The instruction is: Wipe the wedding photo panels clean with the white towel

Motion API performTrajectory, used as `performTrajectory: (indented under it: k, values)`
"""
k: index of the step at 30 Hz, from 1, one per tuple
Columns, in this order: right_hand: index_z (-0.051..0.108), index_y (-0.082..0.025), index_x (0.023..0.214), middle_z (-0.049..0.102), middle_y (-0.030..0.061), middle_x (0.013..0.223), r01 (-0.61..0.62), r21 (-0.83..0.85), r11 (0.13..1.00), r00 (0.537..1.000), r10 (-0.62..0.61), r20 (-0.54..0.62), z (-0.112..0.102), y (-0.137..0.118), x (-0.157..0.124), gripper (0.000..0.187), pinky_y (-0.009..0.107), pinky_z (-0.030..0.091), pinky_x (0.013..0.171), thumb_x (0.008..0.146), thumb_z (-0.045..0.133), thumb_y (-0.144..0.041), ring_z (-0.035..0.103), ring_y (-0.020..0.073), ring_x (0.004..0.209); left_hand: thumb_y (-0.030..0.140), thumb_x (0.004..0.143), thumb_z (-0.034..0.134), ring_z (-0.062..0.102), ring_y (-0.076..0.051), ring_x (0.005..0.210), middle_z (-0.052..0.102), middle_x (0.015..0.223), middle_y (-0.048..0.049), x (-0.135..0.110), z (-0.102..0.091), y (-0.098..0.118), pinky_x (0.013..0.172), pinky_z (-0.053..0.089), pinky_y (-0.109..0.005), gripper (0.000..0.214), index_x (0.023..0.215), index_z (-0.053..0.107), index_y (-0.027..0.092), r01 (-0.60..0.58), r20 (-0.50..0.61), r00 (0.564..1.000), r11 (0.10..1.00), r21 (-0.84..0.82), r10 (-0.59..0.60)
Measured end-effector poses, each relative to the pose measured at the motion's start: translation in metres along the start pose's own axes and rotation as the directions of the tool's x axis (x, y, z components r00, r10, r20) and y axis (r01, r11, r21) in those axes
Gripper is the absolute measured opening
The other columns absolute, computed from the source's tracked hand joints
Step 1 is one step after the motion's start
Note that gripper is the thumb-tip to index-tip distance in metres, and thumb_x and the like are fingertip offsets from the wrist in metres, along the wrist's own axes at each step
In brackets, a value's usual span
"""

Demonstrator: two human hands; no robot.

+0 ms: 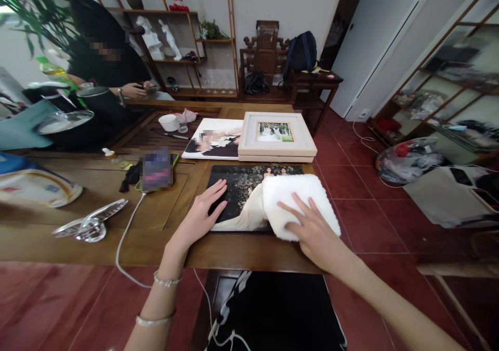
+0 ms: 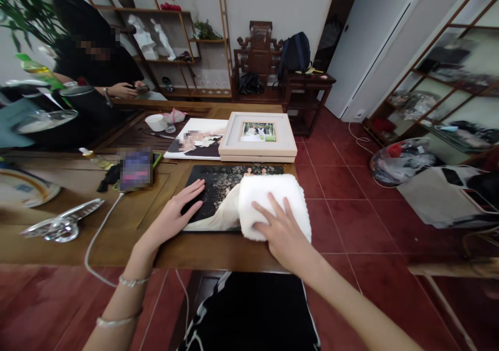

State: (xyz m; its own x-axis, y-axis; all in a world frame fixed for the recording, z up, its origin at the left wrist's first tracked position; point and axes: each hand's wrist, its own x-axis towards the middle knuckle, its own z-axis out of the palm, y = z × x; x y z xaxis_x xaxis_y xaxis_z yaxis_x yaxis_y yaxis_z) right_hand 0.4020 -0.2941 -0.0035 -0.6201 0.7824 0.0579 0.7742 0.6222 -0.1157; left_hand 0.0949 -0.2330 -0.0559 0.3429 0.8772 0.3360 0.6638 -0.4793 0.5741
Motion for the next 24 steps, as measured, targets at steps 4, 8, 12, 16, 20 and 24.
performTrajectory:
  k: [4, 8, 12, 16, 20, 24]
  values:
    - [0.064, -0.017, 0.114, 0.041, 0.0073, 0.15, -0.005, 0.005, 1.0, 1.0, 0.005, 0.007, -0.005, 0.024, 0.039, 0.068, 0.07, 0.023, 0.107, 0.06, 0.035, 0.013, 0.017, 0.038, 0.143, 0.038, 0.097, 0.045, 0.036, -0.024, 0.139, 0.044, 0.148, -0.01, -0.001, 0.0, -0.002, 0.115, 0.029, -0.048, 0.046, 0.139, 0.049, 0.018, 0.008, 0.017, 1.0, 1.0, -0.003, -0.008]
    - [0.061, -0.017, 0.121, 0.042, 0.0092, 0.149, -0.026, 0.007, 1.0, 1.0, 0.026, 0.002, -0.002, 0.04, 0.064, 0.072, 0.07, 0.023, 0.106, 0.06, 0.037, 0.012, 0.019, 0.0382, 0.143, 0.037, 0.097, 0.045, 0.036, -0.024, 0.139, 0.044, 0.147, -0.0096, 0.0, -0.001, 0.0, 0.116, 0.028, -0.049, 0.046, 0.139, 0.048, 0.019, 0.015, 0.017, 1.0, 1.0, -0.008, -0.015]
    - [0.062, -0.016, 0.12, 0.044, 0.0095, 0.148, -0.047, -0.016, 0.999, 0.998, 0.047, -0.043, 0.004, 0.034, 0.062, 0.069, 0.071, 0.021, 0.106, 0.062, 0.037, 0.012, 0.021, 0.0406, 0.142, 0.037, 0.097, 0.046, 0.038, -0.025, 0.138, 0.047, 0.146, -0.0103, 0.001, -0.002, 0.003, 0.115, 0.029, -0.048, 0.045, 0.137, 0.051, 0.018, 0.02, -0.008, 1.0, 1.0, -0.024, -0.02]
    - [0.069, -0.018, 0.107, 0.044, 0.0075, 0.148, -0.048, -0.013, 0.999, 0.997, 0.047, -0.067, 0.01, 0.005, 0.029, 0.061, 0.072, 0.019, 0.108, 0.064, 0.037, 0.012, 0.018, 0.0398, 0.143, 0.036, 0.097, 0.045, 0.039, -0.025, 0.138, 0.047, 0.146, -0.01, 0.001, -0.001, 0.004, 0.115, 0.03, -0.049, 0.044, 0.136, 0.052, 0.018, 0.019, -0.022, 1.0, 0.999, -0.032, -0.019]
    - [0.072, -0.022, 0.095, 0.04, 0.0033, 0.15, -0.028, 0.018, 0.999, 0.995, 0.029, -0.096, 0.014, -0.028, -0.017, 0.054, 0.072, 0.02, 0.109, 0.063, 0.042, 0.009, 0.016, 0.0399, 0.143, 0.037, 0.097, 0.045, 0.038, -0.025, 0.138, 0.047, 0.146, -0.0098, 0.001, 0.0, 0.004, 0.115, 0.03, -0.049, 0.044, 0.136, 0.052, 0.018, 0.018, -0.021, 1.0, 0.999, -0.031, -0.019]
    - [0.072, -0.024, 0.085, 0.036, -0.0027, 0.152, -0.015, 0.056, 0.998, 0.993, 0.022, -0.119, 0.015, -0.044, -0.044, 0.048, 0.069, 0.024, 0.11, 0.062, 0.045, 0.008, 0.019, 0.0385, 0.143, 0.037, 0.097, 0.044, 0.038, -0.025, 0.138, 0.047, 0.146, -0.0093, 0.0, 0.0, 0.004, 0.114, 0.031, -0.049, 0.045, 0.137, 0.051, 0.019, 0.008, -0.017, 1.0, 1.0, -0.013, -0.008]
